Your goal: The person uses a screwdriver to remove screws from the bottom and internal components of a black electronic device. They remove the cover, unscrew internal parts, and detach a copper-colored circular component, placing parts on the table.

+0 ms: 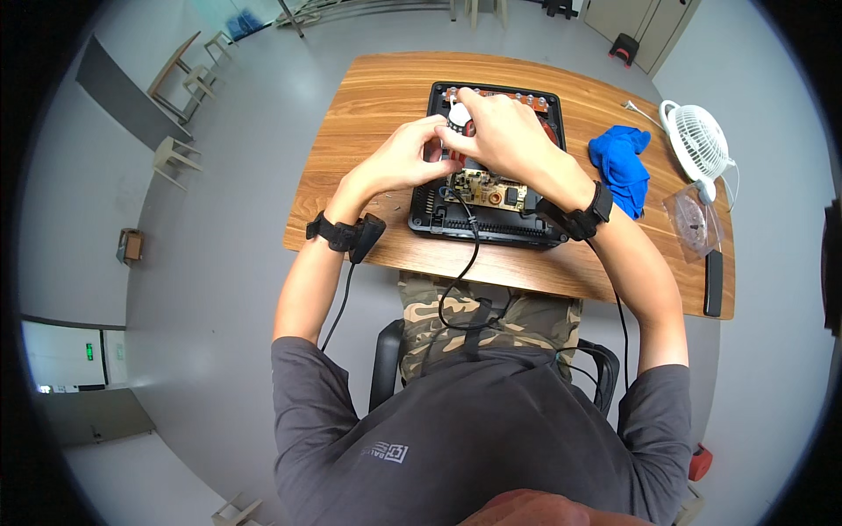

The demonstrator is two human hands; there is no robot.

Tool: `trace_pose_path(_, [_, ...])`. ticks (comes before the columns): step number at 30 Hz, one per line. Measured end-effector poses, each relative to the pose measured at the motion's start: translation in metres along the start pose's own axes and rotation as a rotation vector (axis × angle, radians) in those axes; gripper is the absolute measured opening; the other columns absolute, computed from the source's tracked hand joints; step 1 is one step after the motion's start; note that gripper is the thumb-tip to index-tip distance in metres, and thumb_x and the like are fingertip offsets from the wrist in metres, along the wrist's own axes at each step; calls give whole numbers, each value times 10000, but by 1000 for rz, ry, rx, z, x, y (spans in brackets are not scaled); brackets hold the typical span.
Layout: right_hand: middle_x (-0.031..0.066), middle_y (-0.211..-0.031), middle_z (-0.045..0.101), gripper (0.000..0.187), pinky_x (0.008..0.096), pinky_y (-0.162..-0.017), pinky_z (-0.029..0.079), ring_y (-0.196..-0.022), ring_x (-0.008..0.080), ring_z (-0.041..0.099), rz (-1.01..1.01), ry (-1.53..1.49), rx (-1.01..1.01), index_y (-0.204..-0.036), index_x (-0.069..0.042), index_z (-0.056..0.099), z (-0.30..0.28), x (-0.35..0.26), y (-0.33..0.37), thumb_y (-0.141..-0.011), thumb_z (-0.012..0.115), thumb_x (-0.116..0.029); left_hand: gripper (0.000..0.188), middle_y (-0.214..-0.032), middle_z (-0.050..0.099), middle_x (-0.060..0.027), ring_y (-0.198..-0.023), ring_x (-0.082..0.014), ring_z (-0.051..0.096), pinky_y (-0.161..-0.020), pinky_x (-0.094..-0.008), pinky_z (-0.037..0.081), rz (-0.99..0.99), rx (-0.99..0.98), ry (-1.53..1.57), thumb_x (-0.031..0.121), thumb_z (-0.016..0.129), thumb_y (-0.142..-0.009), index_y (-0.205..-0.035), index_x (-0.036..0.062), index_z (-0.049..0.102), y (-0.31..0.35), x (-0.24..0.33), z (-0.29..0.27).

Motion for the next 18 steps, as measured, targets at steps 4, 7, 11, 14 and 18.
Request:
trace_pose_path(4, [208,-766,708,465,475,-673,580,-762,386,722,18,-28,-13,-991,22,603,11,11,3,-921,642,-436,197,-908,720,-17,-806,-73,623,-724,-262,504,-51,15,-84,113,742,-880,-1038,10,684,0,2,1])
trace_pose_path(7, [215,-767,705,464,490,-669,572,-759,399,715,21,-42,-46,-1017,20,589,23,17,2,-927,638,-432,173,-899,758,-41,-812,-88,676,-743,-270,538,-92,23,-25,98,732,-879,-1014,-3,693,1,-5,1])
trace_pose_path(11, [222,-787,707,466,496,-666,567,-765,409,710,51,-61,-101,-1020,20,584,32,19,4,-927,640,-433,147,-892,768,-53,-811,-93,693,-751,-268,551,-83,21,-43,86,726,-872,-982,-8,701,4,-4,4])
trace_pose_path(14, [223,-802,710,470,496,-664,567,-775,409,710,45,-60,-109,-1014,24,590,35,18,4,-926,640,-435,141,-881,765,-53,-802,-92,692,-747,-268,551,-95,32,-26,87,726,-869,-970,-9,703,6,-5,2])
trace_pose_path(18, [230,-789,705,454,477,-688,558,-776,409,710,40,-62,-103,-1000,29,599,34,16,3,-930,670,-414,143,-881,767,-60,-801,-96,694,-751,-273,554,-97,36,-42,85,725,-867,-970,-11,705,7,-4,2])
Point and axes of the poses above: each hand's wrist, its own y-axis away from the middle knuckle, its own z-axis out of the palm, x = y × z, the point moved 9 cm from there along -y, towards the middle knuckle
